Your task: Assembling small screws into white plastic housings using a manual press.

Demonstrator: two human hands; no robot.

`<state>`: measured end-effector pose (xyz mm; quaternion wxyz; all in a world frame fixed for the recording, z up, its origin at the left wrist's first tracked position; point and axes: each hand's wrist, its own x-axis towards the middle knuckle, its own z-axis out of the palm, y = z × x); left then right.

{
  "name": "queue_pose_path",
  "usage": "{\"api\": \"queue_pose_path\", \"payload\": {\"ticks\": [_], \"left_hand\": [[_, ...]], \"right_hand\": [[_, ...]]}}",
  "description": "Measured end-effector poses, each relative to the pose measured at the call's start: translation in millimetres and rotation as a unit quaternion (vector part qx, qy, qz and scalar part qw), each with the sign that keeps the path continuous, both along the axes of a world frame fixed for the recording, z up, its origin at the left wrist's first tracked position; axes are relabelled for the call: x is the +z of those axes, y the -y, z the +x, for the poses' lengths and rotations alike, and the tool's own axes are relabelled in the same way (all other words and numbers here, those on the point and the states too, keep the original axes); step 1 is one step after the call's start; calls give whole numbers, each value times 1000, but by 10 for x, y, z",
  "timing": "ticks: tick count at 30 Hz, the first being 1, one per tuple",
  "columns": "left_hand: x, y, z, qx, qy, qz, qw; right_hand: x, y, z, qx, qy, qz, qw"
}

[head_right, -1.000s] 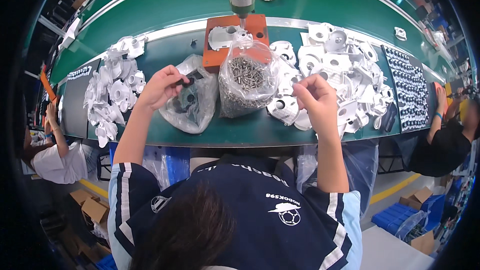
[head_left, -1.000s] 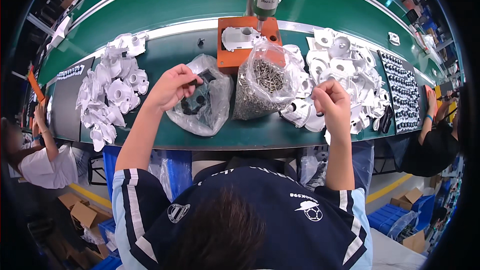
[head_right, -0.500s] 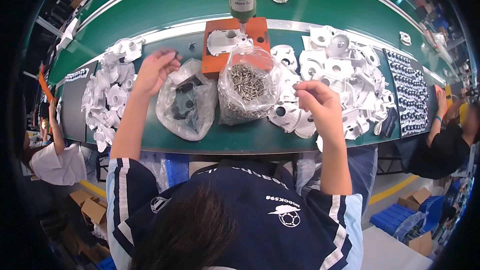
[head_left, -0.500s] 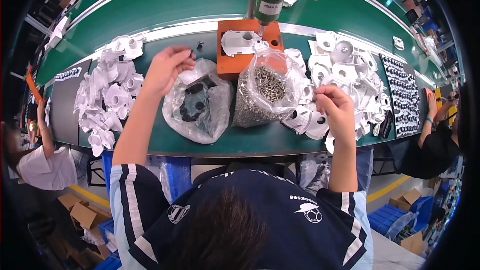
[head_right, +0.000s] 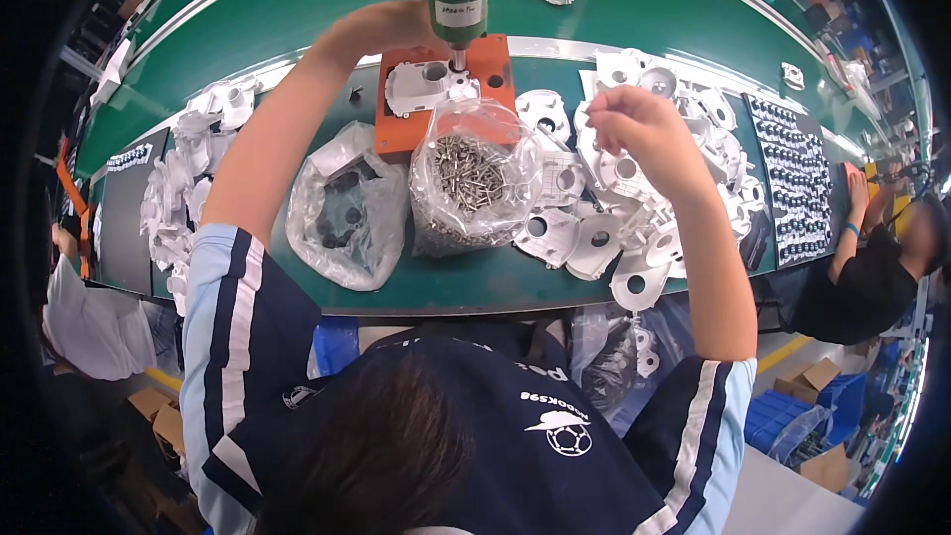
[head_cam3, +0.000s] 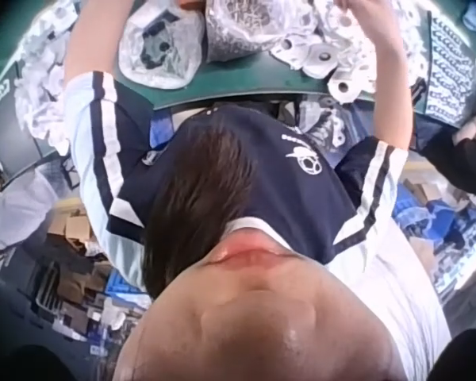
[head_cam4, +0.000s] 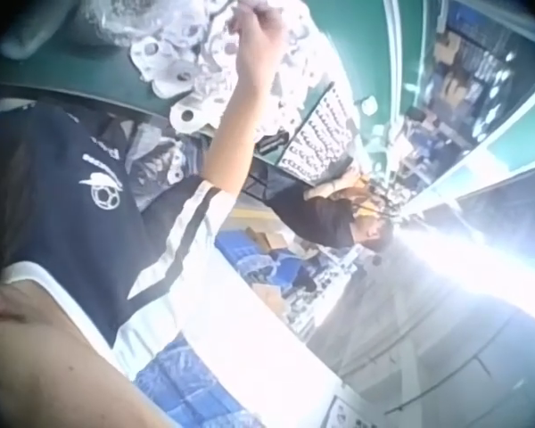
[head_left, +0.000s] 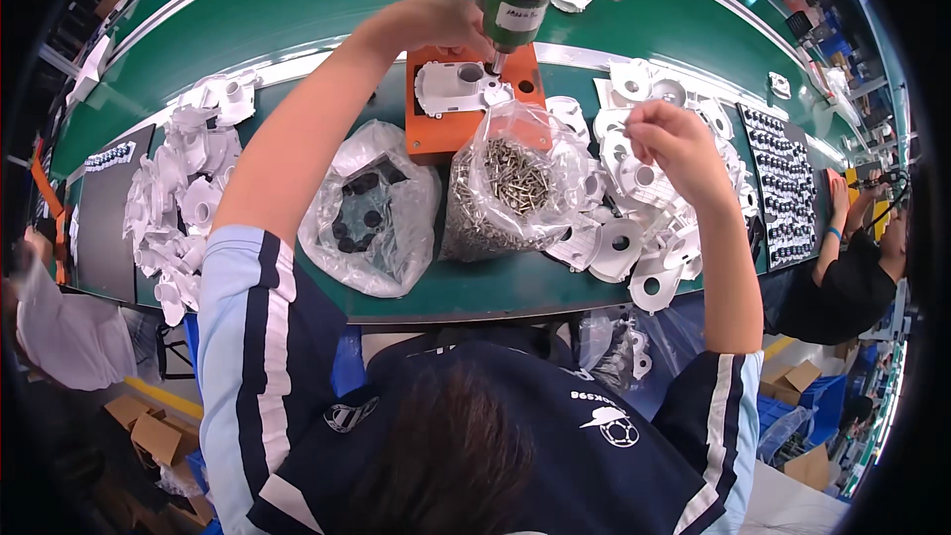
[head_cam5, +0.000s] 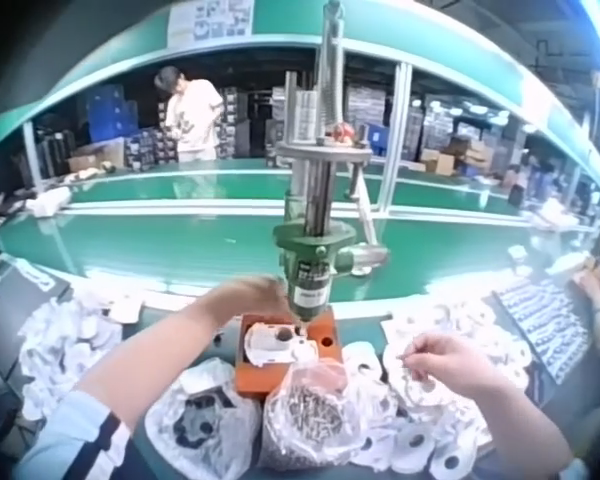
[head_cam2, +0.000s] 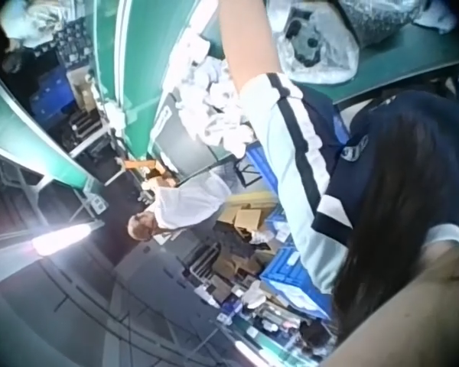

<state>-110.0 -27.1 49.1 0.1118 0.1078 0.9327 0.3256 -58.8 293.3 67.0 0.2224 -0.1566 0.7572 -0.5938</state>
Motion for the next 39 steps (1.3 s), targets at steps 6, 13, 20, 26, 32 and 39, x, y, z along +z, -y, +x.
{"api": "queue_pose_path", "payload": {"ticks": [6,13,20,26,32,39], "left_hand": [[-111,-70,-158,-58,68,21,996],[-143,-44,-140,-85,49,32,995],[-225,25,228,75,-51,111,990],[-490,54,1064,42,-272,-11,961],[-604,-83,1192,-26,-400,-72,914],[-587,-132,1141,-9,-402,-82,912]], "right_hand": [[-55,424,-486,70,40,0,997],[-207,859,-687,144,70,-26,987],[-350,1203,-744,131,115,-10,985],[-273,1275,-807,191,117,2,975],[-272,1330,-830,193,55,108,974],[-290,1297,-829,192,-45,193,961]]}}
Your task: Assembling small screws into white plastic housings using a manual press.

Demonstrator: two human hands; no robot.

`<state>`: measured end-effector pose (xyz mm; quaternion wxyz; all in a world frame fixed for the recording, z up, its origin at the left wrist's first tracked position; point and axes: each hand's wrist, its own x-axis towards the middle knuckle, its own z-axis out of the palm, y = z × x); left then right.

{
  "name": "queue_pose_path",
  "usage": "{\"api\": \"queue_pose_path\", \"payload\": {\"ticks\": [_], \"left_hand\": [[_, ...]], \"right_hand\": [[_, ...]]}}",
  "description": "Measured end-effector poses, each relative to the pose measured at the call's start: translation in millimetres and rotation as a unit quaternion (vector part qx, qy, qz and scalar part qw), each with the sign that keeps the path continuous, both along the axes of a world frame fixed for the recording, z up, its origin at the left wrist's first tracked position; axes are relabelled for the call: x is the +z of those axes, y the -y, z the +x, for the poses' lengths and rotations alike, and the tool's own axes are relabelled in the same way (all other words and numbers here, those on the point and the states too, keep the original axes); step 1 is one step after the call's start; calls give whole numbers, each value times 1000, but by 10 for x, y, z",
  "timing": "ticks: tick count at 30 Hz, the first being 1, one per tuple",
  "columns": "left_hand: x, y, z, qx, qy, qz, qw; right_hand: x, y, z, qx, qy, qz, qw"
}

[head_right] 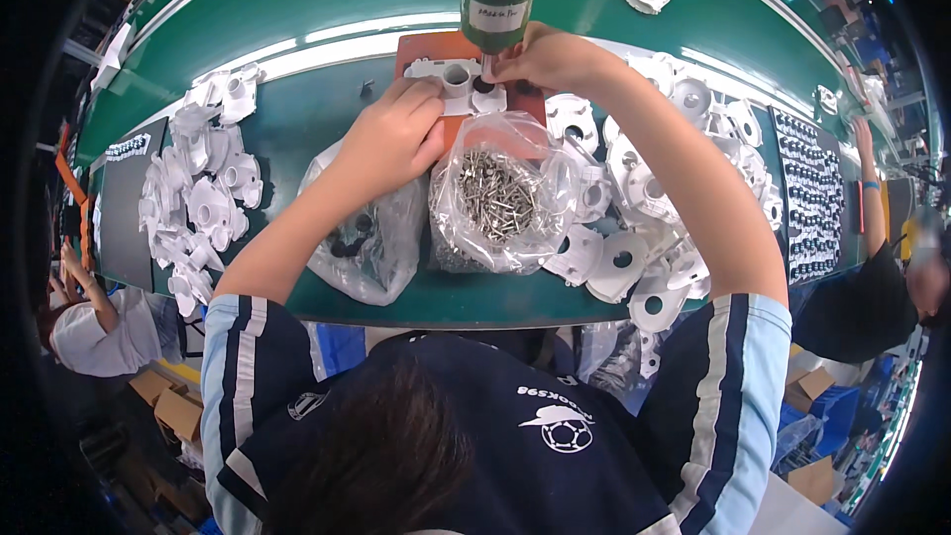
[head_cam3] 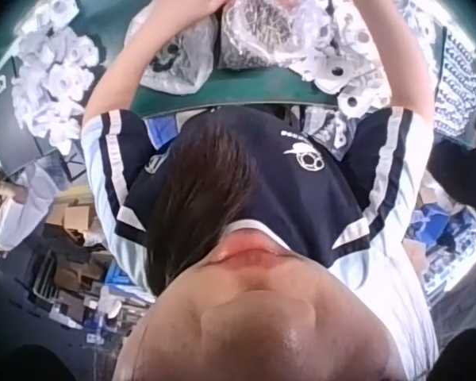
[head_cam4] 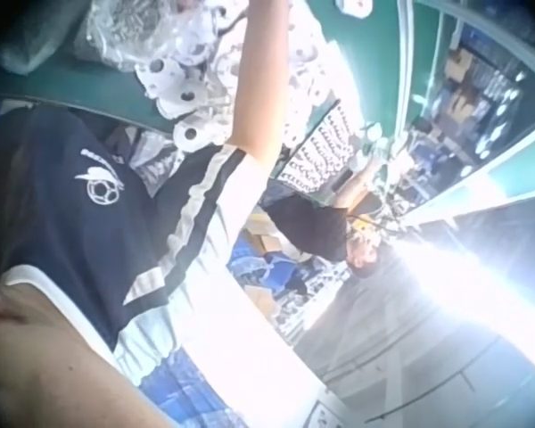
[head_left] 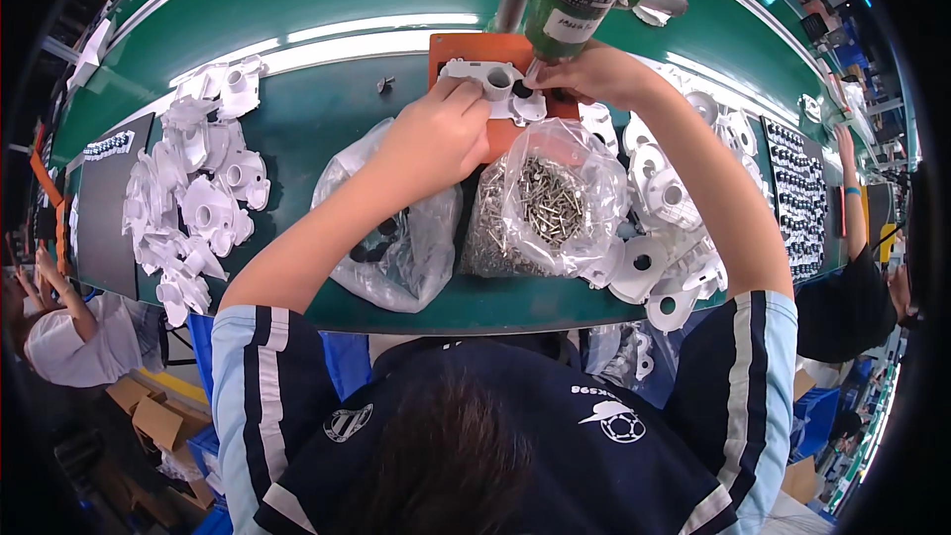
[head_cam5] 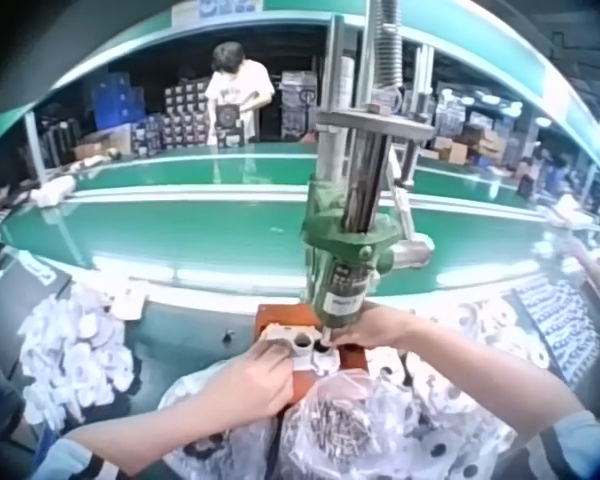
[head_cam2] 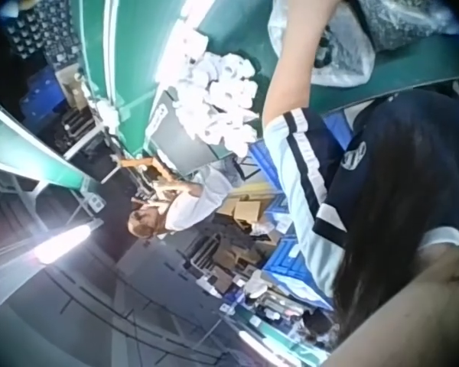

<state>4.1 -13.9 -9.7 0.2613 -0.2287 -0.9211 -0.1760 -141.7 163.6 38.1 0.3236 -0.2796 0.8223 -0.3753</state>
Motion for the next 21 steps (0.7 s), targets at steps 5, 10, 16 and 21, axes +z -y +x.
{"api": "queue_pose_path", "payload": {"ticks": [5,10,16,21], "left_hand": [[15,-33,24,24,12,-1,1000],[-20,-105,40,41,11,5,999],[-74,-94,77,58,-17,18,998],[-115,-185,13,67,-72,36,995]], "right_hand": [[160,77,-44,15,-11,96,995],[230,150,56,25,-92,174,980],[214,-89,-473,17,-30,116,993],[806,-590,-1664,-128,-160,-152,967]]}}
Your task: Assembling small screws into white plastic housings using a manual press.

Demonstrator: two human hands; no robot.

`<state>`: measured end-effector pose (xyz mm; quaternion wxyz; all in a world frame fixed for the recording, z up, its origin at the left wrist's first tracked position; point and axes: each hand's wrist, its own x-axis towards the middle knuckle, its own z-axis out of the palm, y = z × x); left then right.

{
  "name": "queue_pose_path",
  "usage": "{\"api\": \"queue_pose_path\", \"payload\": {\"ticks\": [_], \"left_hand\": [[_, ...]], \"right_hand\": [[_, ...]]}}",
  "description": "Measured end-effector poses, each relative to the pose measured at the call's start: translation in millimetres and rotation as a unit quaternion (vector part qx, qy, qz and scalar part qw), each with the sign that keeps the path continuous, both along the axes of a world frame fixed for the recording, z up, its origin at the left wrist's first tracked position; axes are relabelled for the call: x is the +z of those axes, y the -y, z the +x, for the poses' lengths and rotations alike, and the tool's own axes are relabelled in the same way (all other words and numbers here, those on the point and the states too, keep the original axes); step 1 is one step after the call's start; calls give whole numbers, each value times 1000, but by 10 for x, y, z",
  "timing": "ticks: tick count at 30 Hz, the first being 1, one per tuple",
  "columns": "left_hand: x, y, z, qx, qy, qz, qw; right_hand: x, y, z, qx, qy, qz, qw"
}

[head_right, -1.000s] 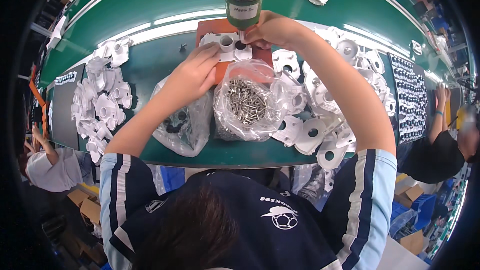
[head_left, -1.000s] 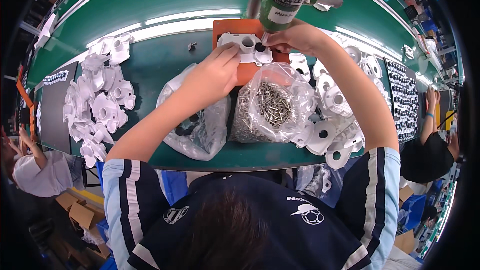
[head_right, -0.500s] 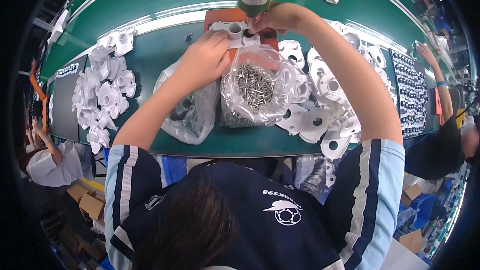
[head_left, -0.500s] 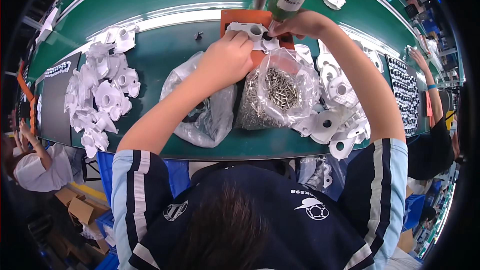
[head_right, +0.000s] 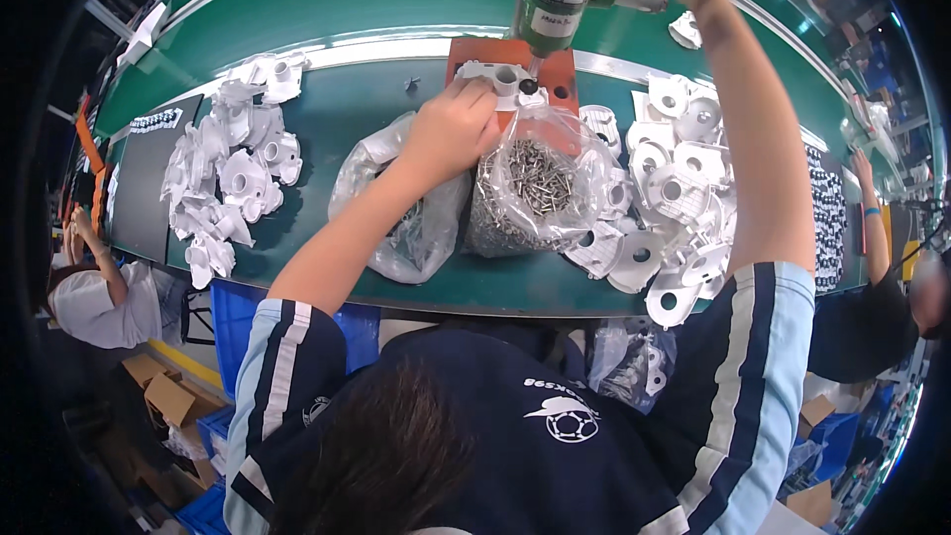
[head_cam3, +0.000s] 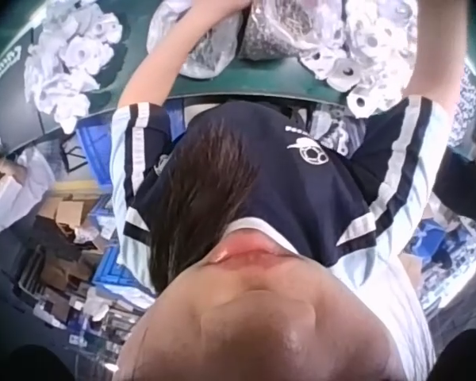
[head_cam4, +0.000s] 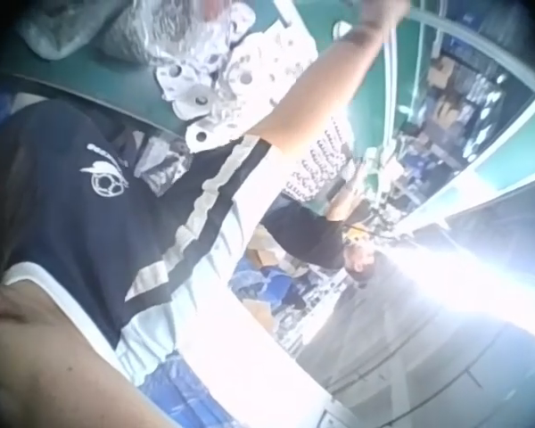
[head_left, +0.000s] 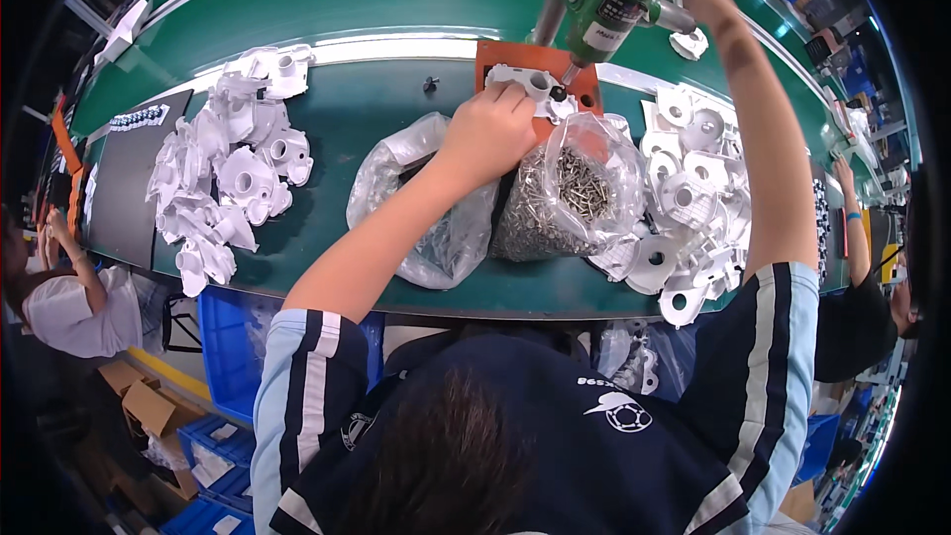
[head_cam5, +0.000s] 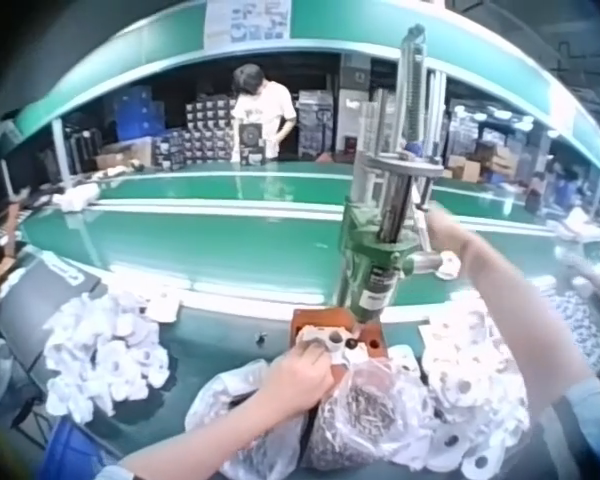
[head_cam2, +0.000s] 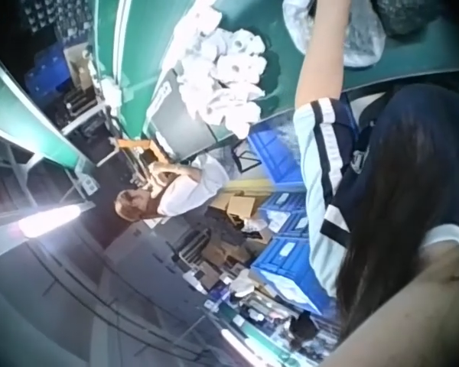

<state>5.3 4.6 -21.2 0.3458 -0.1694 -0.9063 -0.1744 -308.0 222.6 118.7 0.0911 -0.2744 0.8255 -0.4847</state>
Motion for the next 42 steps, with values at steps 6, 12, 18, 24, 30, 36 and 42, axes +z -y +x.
{"api": "queue_pose_path", "payload": {"ticks": [6,12,18,24,30,36,42], "left_hand": [[-128,192,86,59,-33,18,998],[-32,-76,-77,4,-6,40,999],[28,-151,-62,-2,1,46,999],[-47,63,19,23,6,35,999],[-76,268,-345,51,111,29,992],[362,237,-481,22,213,-105,971],[648,717,-662,242,215,-79,943]], "right_hand": [[1039,1239,816,-171,66,-371,911],[1675,398,206,-2,12,-430,903],[876,-492,3087,273,-396,130,867],[413,-201,3195,388,-211,270,855],[741,12,2034,71,65,-535,839],[428,173,857,236,206,-265,912],[51,-724,2467,27,-273,153,949]]}}
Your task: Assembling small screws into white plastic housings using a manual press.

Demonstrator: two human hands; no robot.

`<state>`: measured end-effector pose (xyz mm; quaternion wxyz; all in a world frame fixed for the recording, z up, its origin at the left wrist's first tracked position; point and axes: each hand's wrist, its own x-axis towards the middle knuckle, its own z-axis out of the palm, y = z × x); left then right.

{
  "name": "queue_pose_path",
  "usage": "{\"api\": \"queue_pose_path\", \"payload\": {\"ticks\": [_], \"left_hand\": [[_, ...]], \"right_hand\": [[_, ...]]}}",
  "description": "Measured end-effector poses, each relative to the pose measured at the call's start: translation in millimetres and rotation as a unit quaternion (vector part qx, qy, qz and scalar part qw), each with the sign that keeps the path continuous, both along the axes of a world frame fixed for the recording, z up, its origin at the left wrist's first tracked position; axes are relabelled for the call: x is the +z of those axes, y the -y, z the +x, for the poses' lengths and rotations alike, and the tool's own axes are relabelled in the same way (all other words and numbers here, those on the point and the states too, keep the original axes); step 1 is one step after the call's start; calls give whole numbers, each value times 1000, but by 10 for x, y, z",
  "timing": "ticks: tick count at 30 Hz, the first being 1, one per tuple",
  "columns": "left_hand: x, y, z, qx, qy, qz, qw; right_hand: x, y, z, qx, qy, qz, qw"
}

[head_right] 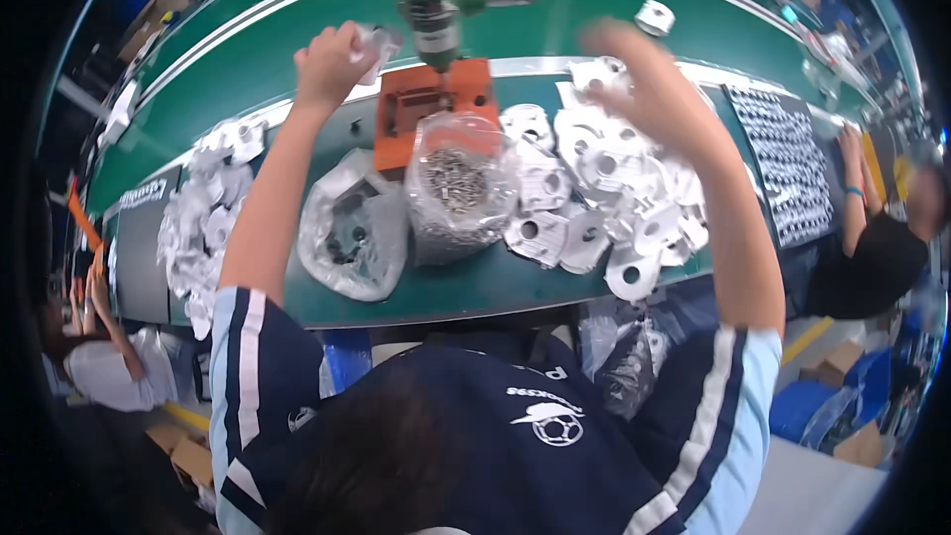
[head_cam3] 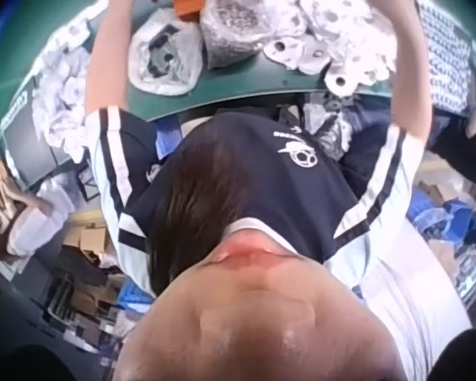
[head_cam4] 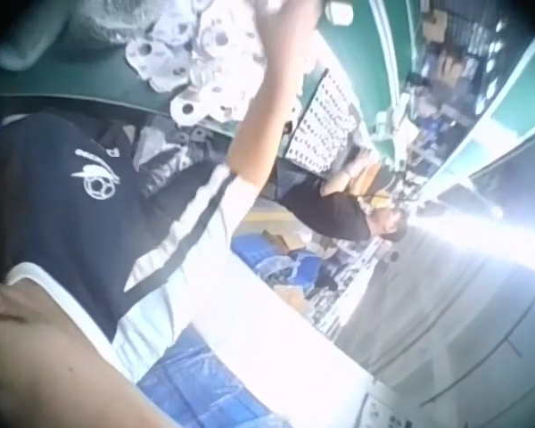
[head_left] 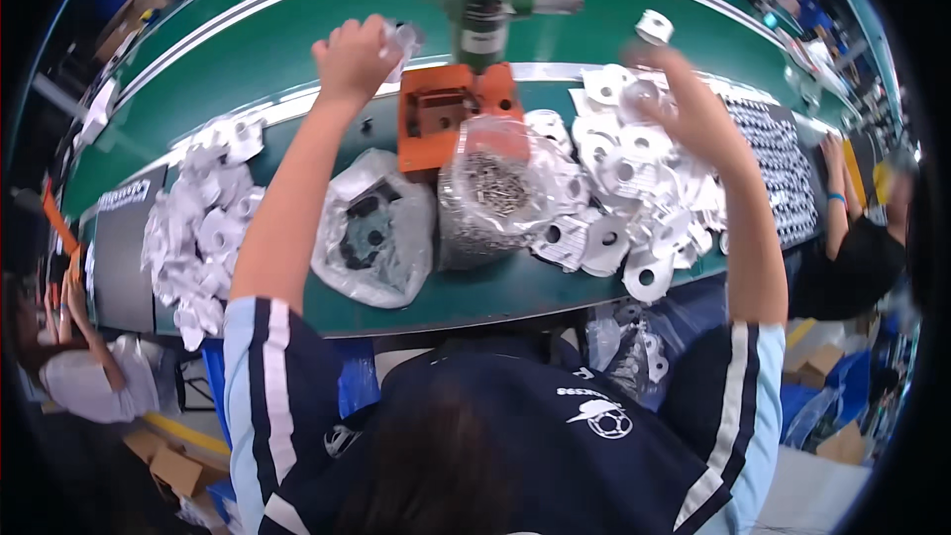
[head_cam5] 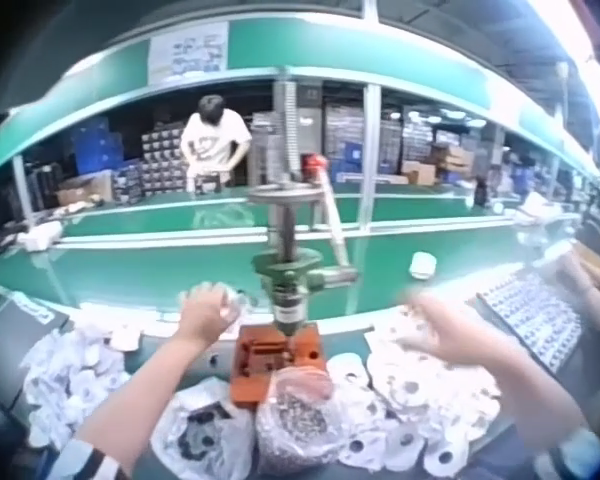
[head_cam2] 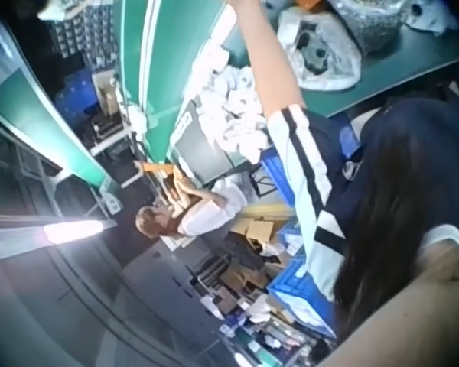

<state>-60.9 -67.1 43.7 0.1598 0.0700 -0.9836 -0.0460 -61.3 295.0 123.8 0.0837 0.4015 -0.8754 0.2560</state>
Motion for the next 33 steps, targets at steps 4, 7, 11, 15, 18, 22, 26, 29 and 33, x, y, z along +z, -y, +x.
{"api": "queue_pose_path", "payload": {"ticks": [4,7,11,15,18,22,26,29,33], "left_hand": [[-400,384,-315,6,-188,43,981],[-249,372,117,-12,-105,134,985],[35,357,1029,-38,41,219,974],[-16,774,2090,167,56,65,982],[-335,1247,2475,221,91,-38,970],[-602,1587,2533,150,60,46,986],[-404,1448,2450,156,-10,156,975],[-273,1299,2355,125,-49,358,924],[-102,945,2257,85,-37,423,902]], "right_hand": [[-317,-524,858,-154,91,295,938],[-628,-521,1012,-196,5,253,947],[-948,-617,1021,-258,-34,208,943],[-1197,-583,1015,-303,-27,150,941],[-1317,-458,1031,-324,-54,97,940],[-1462,-468,979,-306,-125,40,943],[-1452,-495,946,-316,-118,-71,939],[-1392,-498,888,-279,-158,-139,937],[-1411,-623,690,-219,-151,-288,920]]}}
